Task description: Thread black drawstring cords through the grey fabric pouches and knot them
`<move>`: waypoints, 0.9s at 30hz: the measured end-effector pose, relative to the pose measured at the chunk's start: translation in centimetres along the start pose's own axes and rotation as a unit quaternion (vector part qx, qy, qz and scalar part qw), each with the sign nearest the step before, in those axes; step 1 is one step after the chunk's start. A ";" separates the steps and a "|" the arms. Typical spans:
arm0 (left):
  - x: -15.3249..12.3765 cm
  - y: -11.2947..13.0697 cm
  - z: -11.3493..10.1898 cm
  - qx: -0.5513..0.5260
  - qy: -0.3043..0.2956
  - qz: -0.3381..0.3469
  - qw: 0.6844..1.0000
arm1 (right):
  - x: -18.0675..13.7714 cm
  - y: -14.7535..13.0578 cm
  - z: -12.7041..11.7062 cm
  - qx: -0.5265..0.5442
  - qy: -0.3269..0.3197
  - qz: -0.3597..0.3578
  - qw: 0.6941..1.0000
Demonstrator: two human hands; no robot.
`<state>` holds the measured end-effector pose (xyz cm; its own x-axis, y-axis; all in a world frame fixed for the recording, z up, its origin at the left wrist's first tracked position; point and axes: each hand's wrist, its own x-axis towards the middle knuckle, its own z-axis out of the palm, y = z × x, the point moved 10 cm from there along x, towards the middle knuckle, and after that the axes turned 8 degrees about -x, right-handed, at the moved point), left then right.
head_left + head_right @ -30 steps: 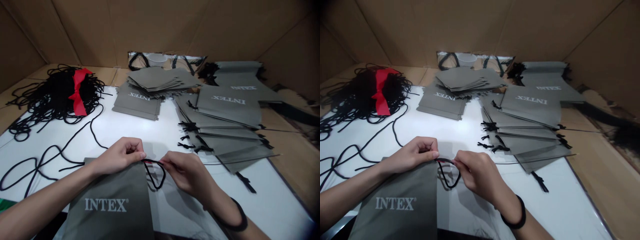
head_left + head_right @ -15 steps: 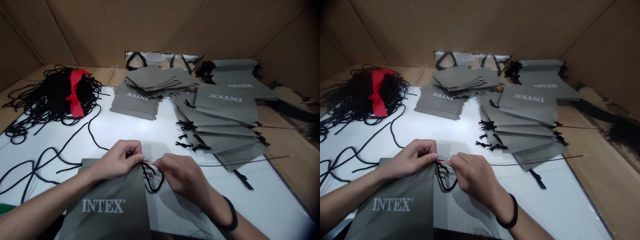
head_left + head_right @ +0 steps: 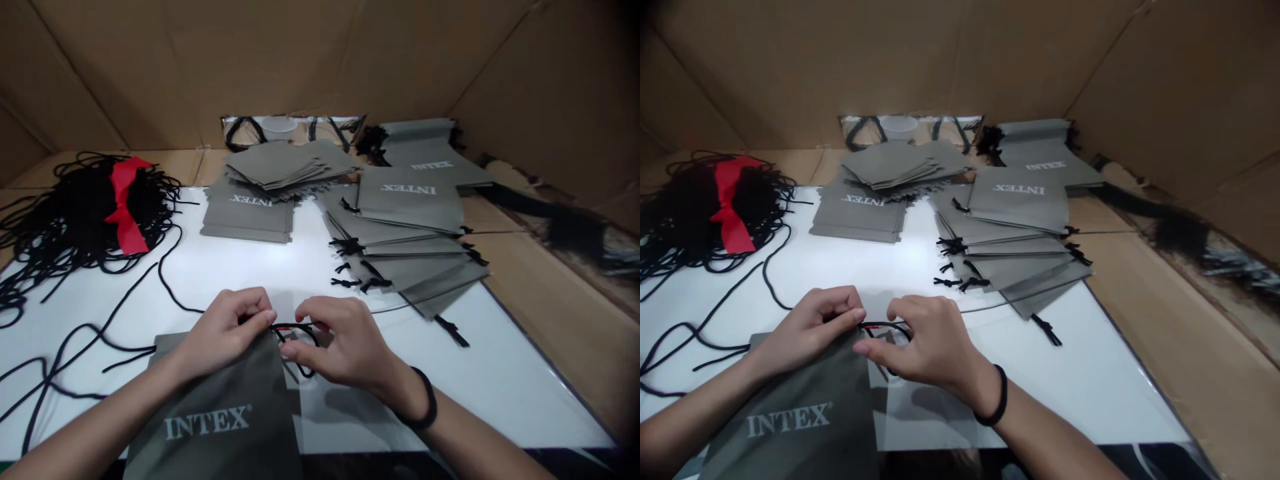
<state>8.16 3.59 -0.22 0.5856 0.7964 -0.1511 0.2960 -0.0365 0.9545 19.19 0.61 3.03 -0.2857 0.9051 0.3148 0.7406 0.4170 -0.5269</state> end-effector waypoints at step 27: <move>-0.3 -0.2 1.0 -0.111 0.000 -0.017 0.994 | -0.9 -2.0 -0.9 -0.015 0.112 -0.062 0.992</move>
<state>8.68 2.71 -0.64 0.5777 0.7950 -0.1851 0.1426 0.1250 0.9819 18.53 -1.14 4.55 -0.2351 0.8049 0.5448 0.7270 0.5177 -0.4511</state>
